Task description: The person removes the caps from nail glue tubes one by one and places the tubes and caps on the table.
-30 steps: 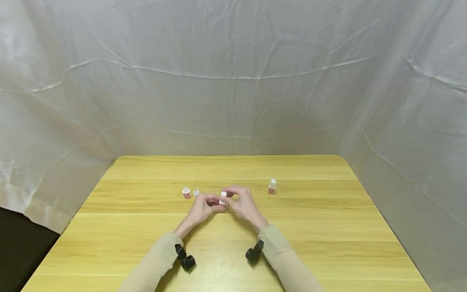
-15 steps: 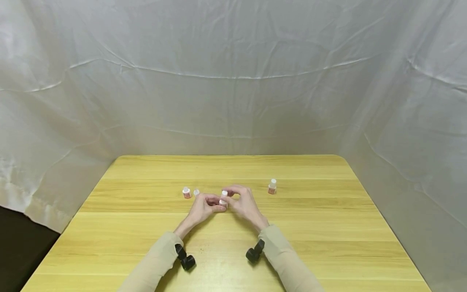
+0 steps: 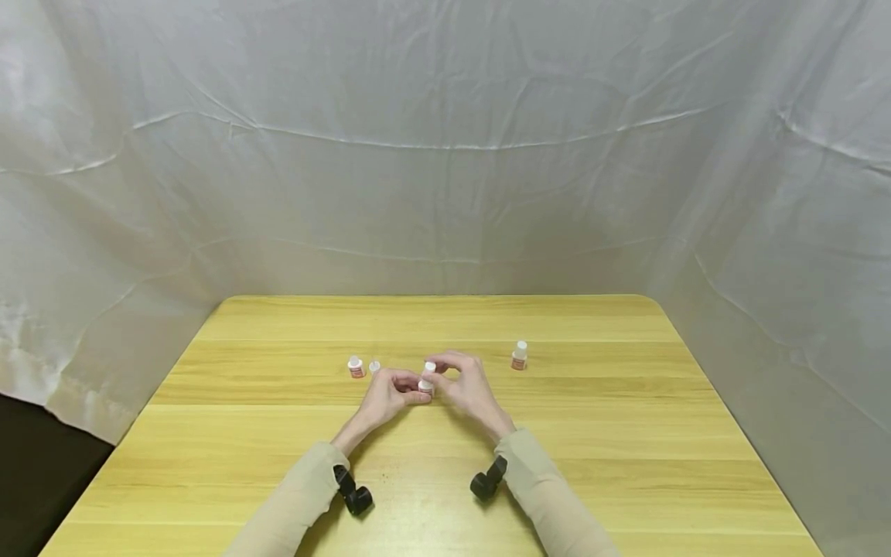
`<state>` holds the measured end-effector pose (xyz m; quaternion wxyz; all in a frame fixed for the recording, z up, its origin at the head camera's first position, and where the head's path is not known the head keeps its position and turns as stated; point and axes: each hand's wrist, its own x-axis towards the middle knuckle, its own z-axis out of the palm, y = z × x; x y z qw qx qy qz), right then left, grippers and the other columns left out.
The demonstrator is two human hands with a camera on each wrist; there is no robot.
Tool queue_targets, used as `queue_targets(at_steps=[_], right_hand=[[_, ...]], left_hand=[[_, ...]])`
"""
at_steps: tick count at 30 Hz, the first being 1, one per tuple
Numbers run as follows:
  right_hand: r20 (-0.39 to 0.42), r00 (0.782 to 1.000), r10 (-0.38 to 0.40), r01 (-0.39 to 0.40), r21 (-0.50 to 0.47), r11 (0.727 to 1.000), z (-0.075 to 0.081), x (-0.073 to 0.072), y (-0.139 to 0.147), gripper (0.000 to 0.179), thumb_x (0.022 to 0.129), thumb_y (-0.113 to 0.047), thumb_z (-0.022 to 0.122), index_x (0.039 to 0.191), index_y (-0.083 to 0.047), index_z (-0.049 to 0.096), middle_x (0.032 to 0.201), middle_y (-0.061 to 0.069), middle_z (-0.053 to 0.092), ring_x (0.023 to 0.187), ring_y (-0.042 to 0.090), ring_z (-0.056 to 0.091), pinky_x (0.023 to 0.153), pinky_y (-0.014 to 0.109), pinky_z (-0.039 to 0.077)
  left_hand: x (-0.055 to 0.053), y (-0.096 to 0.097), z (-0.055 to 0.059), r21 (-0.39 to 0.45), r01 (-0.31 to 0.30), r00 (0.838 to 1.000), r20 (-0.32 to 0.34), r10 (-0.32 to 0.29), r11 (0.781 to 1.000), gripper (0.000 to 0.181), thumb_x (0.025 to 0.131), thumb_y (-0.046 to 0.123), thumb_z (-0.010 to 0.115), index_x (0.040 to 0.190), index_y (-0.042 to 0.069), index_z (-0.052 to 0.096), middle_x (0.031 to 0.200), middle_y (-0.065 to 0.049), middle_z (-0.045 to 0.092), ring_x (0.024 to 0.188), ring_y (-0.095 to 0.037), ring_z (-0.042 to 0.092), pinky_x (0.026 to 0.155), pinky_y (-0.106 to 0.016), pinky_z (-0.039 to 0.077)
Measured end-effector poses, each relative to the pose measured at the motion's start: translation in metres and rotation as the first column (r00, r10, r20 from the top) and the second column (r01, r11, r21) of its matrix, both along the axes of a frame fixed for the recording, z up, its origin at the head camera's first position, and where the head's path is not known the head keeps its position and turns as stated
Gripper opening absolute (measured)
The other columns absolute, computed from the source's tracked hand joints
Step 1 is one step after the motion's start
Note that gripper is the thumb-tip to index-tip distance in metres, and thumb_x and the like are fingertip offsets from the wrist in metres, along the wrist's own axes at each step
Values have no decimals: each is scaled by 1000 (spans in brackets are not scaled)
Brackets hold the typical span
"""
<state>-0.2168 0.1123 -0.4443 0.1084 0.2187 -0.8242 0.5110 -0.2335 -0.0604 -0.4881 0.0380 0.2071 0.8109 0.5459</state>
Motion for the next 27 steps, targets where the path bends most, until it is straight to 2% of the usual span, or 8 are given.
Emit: queue_targets(at_steps=[5, 12, 16, 19, 23, 26, 27], right_hand=[[11, 1000, 20, -20, -41, 999, -1, 0, 2, 21, 76, -3, 68, 97, -3, 66, 90, 17, 67, 82, 31, 61, 82, 51, 47], [64, 997, 41, -32, -131, 991, -5, -3, 5, 26, 77, -3, 67, 101, 4, 63, 95, 18, 66, 85, 29, 61, 85, 48, 47], [59, 996, 65, -53, -183, 982, -6, -5, 7, 26, 77, -1, 66, 101, 7, 62, 97, 22, 65, 86, 30, 61, 85, 49, 47], [61, 996, 65, -51, -204, 978, -7, -6, 8, 26, 76, 0, 66, 101, 7, 62, 98, 22, 65, 86, 25, 62, 86, 46, 48], [78, 995, 62, -41, -239, 970, -8, -7, 10, 26, 76, 0, 66, 101, 8, 62, 98, 21, 65, 84, 19, 62, 85, 43, 48], [91, 994, 63, -37, -259, 965, -8, -8, 11, 27, 76, 0, 66, 101, 9, 61, 98, 23, 65, 84, 20, 62, 85, 43, 49], [94, 994, 64, -37, -266, 963, -8, -8, 12, 27, 76, 0, 66, 101, 9, 61, 98, 23, 64, 84, 20, 62, 85, 41, 49]], left_hand=[[0, 0, 0, 3, 3, 1000, 3, -3, 1000, 21, 72, 7, 72, 92, 2, 68, 85, -16, 70, 74, -30, 66, 64, -30, 54], [1, 0, 0, 15, 5, 1000, 15, -5, 1000, 21, 72, 7, 72, 93, 1, 68, 86, -16, 70, 76, -31, 66, 66, -33, 54], [2, 0, 0, 25, 4, 1000, 24, -5, 1000, 22, 72, 6, 72, 93, 1, 68, 86, -17, 70, 76, -31, 66, 67, -34, 54], [2, 0, 0, 29, 1, 1000, 26, -2, 1000, 22, 72, 6, 72, 93, 0, 68, 86, -18, 69, 75, -32, 66, 67, -36, 54], [-8, 0, -18, 17, -19, 1000, 24, 19, 1000, 21, 70, 12, 74, 90, 10, 70, 82, -8, 71, 70, -19, 67, 65, -28, 54], [-16, -1, -32, 13, -29, 999, 16, 29, 999, 20, 69, 17, 75, 88, 15, 70, 79, -1, 71, 66, -8, 65, 62, -22, 53], [-16, -1, -32, 14, -26, 1000, 10, 26, 1000, 20, 69, 16, 75, 88, 15, 70, 79, -1, 71, 66, -8, 65, 62, -22, 53]])
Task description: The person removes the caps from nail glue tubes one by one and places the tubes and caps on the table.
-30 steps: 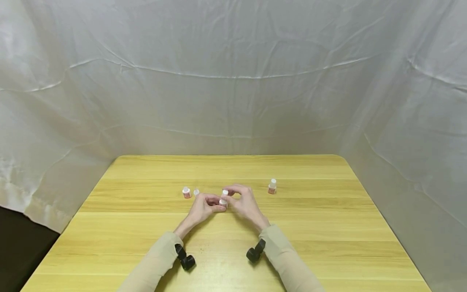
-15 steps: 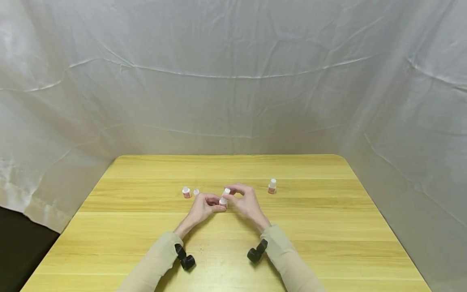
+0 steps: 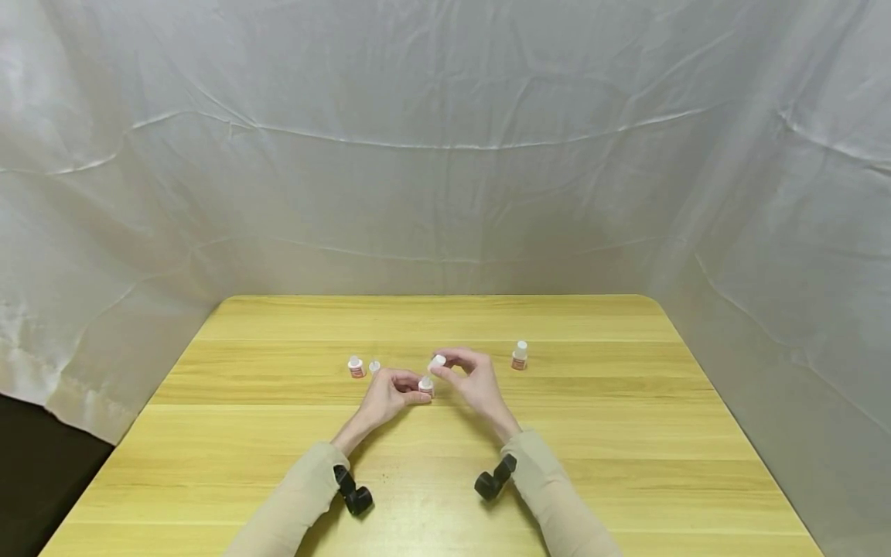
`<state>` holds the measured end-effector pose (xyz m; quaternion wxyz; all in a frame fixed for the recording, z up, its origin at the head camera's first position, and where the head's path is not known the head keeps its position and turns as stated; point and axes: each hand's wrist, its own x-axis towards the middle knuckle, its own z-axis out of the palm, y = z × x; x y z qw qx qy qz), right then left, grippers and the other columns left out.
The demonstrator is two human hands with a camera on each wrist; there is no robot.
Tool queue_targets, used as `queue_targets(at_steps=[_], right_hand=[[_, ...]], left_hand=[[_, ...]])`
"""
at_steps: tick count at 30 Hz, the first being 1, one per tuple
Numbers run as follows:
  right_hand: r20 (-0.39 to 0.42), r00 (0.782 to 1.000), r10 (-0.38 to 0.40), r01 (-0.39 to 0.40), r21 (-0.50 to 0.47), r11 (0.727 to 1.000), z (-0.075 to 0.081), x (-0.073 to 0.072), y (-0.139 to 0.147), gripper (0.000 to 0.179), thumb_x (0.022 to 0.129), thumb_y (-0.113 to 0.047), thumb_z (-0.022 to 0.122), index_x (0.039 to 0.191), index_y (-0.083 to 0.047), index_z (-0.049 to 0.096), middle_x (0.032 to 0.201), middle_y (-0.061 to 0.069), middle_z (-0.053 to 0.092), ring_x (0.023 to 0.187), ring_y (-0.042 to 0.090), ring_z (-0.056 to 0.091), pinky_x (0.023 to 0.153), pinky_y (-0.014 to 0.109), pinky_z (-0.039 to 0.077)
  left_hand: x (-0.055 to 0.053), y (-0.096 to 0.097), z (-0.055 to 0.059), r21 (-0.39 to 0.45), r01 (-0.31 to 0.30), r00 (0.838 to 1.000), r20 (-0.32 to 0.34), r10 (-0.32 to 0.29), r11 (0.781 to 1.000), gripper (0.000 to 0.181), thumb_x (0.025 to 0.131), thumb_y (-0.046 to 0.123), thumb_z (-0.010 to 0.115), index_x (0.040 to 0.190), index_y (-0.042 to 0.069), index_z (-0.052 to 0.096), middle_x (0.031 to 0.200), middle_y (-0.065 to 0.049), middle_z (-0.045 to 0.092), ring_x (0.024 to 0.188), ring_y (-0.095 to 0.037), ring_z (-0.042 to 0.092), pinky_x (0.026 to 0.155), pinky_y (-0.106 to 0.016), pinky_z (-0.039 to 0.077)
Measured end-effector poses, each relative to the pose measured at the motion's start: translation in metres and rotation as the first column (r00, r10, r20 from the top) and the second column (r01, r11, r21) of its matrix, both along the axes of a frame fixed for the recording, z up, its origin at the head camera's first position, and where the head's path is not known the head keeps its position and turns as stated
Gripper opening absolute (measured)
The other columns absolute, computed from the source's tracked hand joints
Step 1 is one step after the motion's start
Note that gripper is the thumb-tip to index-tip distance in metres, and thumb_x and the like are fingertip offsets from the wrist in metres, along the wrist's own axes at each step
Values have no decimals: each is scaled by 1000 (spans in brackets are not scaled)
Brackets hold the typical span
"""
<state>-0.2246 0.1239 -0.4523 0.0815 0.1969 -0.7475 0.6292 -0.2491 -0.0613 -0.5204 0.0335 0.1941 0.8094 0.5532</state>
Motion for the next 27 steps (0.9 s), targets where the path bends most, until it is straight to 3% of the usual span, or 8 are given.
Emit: queue_targets(at_steps=[8, 13, 20, 23, 27], right_hand=[[39, 999, 26, -20, -137, 990, -12, -9, 7, 30, 77, -1, 66, 104, 9, 59, 102, 27, 61, 86, 12, 62, 80, 21, 51], [50, 998, 33, -21, -223, 975, -22, -15, 11, 32, 77, -1, 65, 105, 11, 56, 102, 24, 62, 88, 9, 62, 80, 20, 51], [39, 999, 34, -23, -268, 963, -24, -17, 14, 33, 78, -1, 64, 106, 13, 53, 98, 8, 67, 88, 9, 62, 79, 21, 51], [43, 998, 35, -22, -283, 959, -23, -17, 16, 33, 78, -1, 64, 106, 14, 53, 97, 3, 67, 88, 9, 62, 79, 20, 52], [68, 997, 36, -14, -300, 954, -21, -16, 17, 36, 77, 0, 65, 106, 15, 51, 96, 0, 67, 88, 8, 62, 78, 20, 52]], left_hand=[[0, 1, 0, 1, -9, 1000, 12, 9, 1000, 21, 68, 17, 76, 88, 16, 70, 79, 0, 71, 67, -8, 66, 63, -21, 53], [-1, 1, -1, 5, -7, 1000, 6, 7, 1000, 21, 68, 17, 76, 88, 15, 71, 80, -1, 71, 67, -7, 66, 63, -22, 53], [0, 1, -1, 10, -15, 999, 29, 14, 1000, 22, 68, 18, 76, 89, 14, 70, 81, -2, 71, 68, -10, 66, 63, -21, 53], [1, 2, 2, 18, -15, 999, 39, 15, 1000, 22, 68, 14, 75, 89, 11, 70, 82, -6, 71, 70, -17, 67, 64, -24, 54], [9, 2, 17, 41, 6, 999, 36, -8, 999, 22, 70, 7, 73, 91, 3, 69, 84, -15, 70, 74, -28, 67, 66, -32, 55]])
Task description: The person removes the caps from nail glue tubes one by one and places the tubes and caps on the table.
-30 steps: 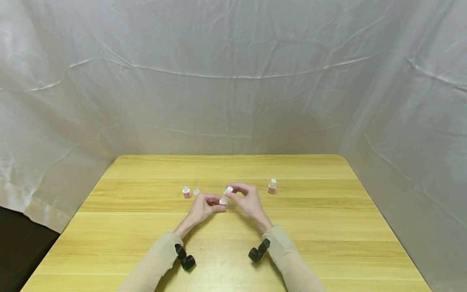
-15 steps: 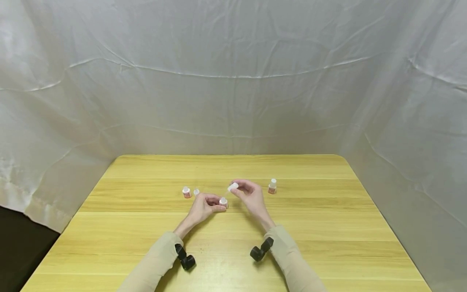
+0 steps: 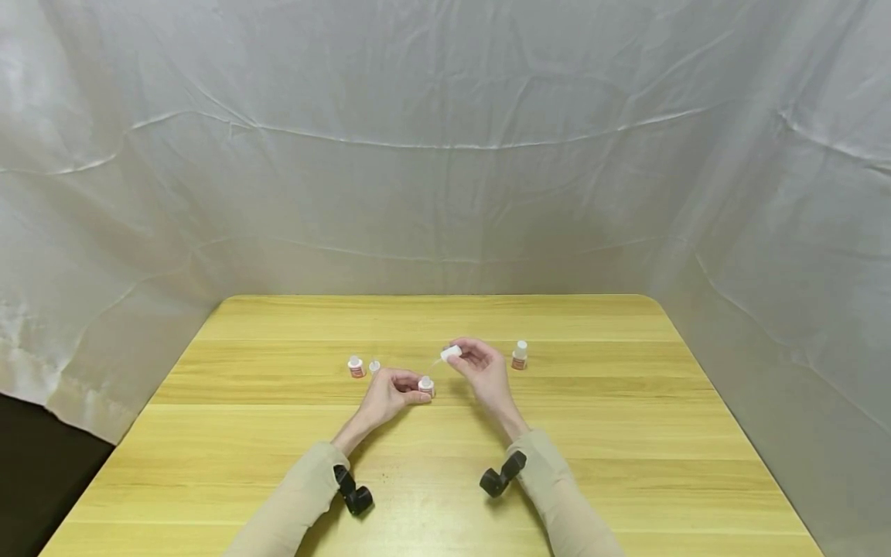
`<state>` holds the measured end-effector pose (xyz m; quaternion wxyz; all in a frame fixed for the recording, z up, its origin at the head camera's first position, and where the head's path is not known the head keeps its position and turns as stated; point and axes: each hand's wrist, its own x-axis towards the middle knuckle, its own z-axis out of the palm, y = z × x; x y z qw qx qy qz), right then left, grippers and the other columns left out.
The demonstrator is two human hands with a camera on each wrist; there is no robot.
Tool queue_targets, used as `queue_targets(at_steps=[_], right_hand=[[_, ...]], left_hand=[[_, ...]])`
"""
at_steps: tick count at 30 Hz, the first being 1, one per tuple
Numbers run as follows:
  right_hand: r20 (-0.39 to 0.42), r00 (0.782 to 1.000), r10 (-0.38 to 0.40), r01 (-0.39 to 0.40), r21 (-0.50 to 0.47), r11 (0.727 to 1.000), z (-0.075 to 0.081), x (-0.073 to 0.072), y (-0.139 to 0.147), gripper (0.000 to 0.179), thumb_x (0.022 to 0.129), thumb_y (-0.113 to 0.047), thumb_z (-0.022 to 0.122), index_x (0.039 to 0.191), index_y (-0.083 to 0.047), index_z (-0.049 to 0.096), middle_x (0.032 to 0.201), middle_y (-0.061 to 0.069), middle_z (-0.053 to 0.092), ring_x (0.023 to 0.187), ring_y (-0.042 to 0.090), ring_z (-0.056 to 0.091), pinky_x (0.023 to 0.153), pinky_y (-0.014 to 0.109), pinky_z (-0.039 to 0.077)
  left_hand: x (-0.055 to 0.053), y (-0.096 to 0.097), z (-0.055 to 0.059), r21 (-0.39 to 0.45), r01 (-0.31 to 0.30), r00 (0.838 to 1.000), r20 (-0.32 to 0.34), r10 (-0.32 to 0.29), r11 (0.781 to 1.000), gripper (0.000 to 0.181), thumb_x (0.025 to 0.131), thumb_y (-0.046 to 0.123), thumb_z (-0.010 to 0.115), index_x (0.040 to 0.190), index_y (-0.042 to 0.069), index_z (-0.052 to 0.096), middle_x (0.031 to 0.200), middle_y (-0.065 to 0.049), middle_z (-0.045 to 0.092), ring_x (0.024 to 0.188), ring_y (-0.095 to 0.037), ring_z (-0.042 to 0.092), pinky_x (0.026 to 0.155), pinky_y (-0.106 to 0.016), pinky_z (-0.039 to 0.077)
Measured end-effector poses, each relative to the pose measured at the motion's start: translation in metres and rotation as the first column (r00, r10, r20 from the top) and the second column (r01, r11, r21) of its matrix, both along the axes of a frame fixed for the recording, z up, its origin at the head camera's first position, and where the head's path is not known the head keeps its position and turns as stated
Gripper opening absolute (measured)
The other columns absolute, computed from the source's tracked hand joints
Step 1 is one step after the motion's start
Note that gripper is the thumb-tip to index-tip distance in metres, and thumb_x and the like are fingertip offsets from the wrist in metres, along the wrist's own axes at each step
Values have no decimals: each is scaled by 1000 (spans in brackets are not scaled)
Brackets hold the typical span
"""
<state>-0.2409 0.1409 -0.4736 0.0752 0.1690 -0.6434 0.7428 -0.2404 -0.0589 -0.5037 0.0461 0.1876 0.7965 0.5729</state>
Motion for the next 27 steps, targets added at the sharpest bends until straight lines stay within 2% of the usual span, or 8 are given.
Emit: queue_targets(at_steps=[3, 7, 12, 17, 23, 27], right_hand=[[28, 1000, -9, 10, -24, 1000, 0, 1, 0, 37, 76, 1, 65, 106, 16, 50, 95, 0, 67, 86, 8, 62, 77, 20, 52], [47, 999, -24, 26, -44, 999, -1, 1, 1, 37, 76, 2, 65, 107, 16, 50, 93, -1, 66, 83, 8, 62, 76, 20, 52], [56, 998, -7, 9, -31, 999, -3, 1, 5, 39, 77, -1, 65, 109, 14, 49, 95, -2, 65, 85, 7, 62, 79, 21, 52], [71, 997, 20, -19, -26, 999, -6, 1, 10, 39, 78, -1, 64, 111, 13, 49, 105, 10, 62, 91, 9, 62, 82, 22, 51], [105, 993, 62, -60, -15, 998, -9, 1, 13, 40, 79, -2, 63, 114, 12, 49, 116, 28, 52, 91, 11, 62, 83, 22, 51], [134, 988, 81, -83, 14, 996, -10, 1, 15, 41, 78, -2, 64, 115, 12, 50, 118, 30, 50, 92, 12, 62, 82, 23, 51]], left_hand=[[5, 0, 11, -1, 17, 1000, 1, -17, 1000, 22, 71, 4, 72, 92, -1, 67, 85, -19, 69, 75, -32, 66, 67, -36, 54], [9, 0, 15, -16, 16, 1000, 5, -16, 1000, 22, 71, 5, 72, 92, -2, 67, 85, -19, 69, 75, -32, 66, 66, -35, 54], [10, 0, 16, -18, -1, 1000, -10, 1, 1000, 21, 70, 5, 73, 90, -1, 68, 84, -18, 69, 73, -32, 66, 63, -31, 54], [9, 0, 16, -25, -9, 1000, -1, 9, 1000, 21, 70, 5, 73, 90, 0, 68, 84, -18, 69, 74, -31, 66, 64, -30, 54], [9, 1, 15, -28, -16, 1000, 8, 16, 999, 22, 70, 6, 73, 91, 0, 68, 85, -17, 69, 75, -30, 66, 66, -29, 54], [9, 1, 15, -27, -16, 1000, 6, 17, 1000, 23, 70, 6, 73, 92, 0, 68, 86, -17, 69, 75, -30, 66, 66, -31, 54]])
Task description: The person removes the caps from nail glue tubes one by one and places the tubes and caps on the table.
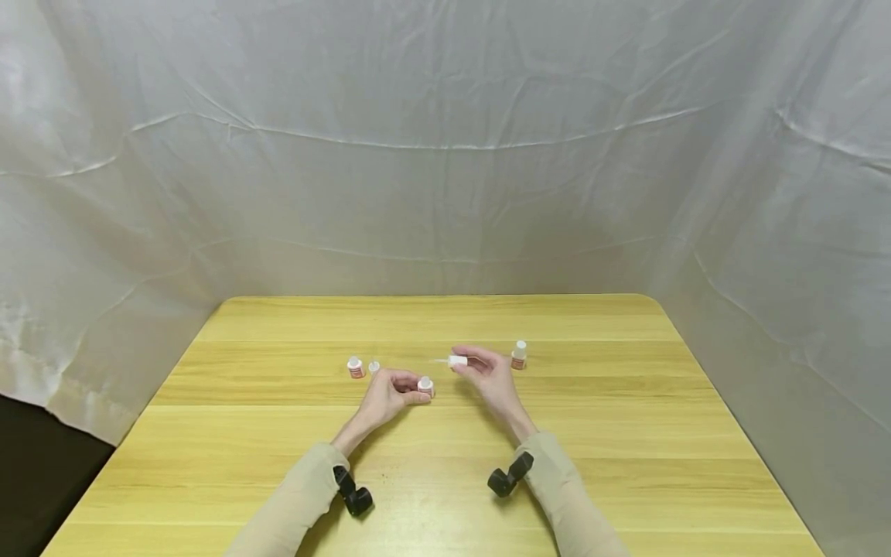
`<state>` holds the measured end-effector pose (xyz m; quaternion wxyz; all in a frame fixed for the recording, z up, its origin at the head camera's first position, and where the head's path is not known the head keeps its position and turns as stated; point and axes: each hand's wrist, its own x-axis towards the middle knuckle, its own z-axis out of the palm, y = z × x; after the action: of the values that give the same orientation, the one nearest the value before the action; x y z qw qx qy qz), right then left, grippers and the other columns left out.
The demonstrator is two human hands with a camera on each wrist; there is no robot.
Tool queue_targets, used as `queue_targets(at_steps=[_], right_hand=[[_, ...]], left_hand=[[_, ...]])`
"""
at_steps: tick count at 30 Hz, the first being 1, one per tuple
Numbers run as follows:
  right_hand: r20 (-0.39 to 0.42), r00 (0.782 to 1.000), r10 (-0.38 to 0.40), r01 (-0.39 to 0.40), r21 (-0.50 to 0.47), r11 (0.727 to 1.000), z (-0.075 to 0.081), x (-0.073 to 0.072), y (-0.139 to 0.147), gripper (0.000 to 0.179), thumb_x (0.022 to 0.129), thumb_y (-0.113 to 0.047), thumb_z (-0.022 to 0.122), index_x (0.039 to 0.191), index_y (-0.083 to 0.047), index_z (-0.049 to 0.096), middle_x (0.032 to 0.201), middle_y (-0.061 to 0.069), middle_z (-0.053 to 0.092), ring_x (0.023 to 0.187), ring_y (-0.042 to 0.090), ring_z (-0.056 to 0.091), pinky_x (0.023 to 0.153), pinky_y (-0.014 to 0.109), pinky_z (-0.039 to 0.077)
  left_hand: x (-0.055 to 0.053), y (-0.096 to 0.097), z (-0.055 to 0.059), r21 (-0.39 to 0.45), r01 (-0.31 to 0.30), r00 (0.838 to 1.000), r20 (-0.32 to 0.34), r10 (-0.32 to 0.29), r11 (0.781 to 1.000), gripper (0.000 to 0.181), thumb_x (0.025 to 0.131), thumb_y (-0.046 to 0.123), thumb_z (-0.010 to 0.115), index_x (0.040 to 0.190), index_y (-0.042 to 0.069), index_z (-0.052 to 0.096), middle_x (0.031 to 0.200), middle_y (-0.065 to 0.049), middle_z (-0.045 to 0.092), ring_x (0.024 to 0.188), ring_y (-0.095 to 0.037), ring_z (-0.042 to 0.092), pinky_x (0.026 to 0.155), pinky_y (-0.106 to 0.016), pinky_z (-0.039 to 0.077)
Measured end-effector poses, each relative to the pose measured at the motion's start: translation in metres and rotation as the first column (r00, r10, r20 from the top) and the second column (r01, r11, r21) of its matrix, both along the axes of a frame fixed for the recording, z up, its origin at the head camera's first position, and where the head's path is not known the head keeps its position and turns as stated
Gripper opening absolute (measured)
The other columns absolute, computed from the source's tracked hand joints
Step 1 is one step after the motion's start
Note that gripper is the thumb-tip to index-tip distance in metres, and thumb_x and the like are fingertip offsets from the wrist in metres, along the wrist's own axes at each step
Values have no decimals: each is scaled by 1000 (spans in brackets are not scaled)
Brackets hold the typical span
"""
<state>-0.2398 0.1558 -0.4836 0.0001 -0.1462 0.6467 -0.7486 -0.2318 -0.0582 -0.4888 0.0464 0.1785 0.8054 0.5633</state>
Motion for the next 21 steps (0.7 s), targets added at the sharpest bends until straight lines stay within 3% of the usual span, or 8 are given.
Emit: queue_targets(at_steps=[8, 12, 19, 21], right_hand=[[-21, 1000, 20, -19, 77, 997, -8, -3, 1, 39, 81, -6, 63, 115, 8, 53, 122, 35, 45, 90, 10, 63, 82, 20, 50], [-27, 1000, 7, -3, 129, 992, -10, -4, 1, 36, 82, -9, 61, 115, 6, 55, 119, 32, 50, 88, 10, 63, 82, 19, 50], [-19, 1000, -20, 24, 218, 976, -11, -3, -2, 30, 86, -9, 56, 113, 4, 56, 114, 23, 54, 92, 15, 59, 81, 19, 51], [-16, 1000, -24, 27, 235, 972, -11, -3, -2, 29, 86, -9, 56, 112, 4, 56, 113, 23, 55, 91, 17, 59, 80, 20, 51]], left_hand=[[-1, 0, -2, 11, 7, 1000, 2, -7, 1000, 23, 70, 5, 73, 93, 0, 67, 87, -18, 69, 76, -31, 66, 68, -34, 54], [-3, 0, -5, 21, 12, 1000, -8, -12, 1000, 24, 70, 4, 73, 92, -1, 67, 86, -19, 69, 75, -31, 66, 67, -32, 54], [-15, 0, -30, 3, -23, 1000, -8, 23, 1000, 24, 67, 14, 76, 90, 10, 70, 83, -8, 71, 71, -18, 67, 64, -22, 53], [-17, 0, -32, -4, -29, 1000, -11, 29, 1000, 24, 66, 16, 76, 89, 12, 70, 82, -5, 71, 70, -14, 67, 63, -20, 53]])
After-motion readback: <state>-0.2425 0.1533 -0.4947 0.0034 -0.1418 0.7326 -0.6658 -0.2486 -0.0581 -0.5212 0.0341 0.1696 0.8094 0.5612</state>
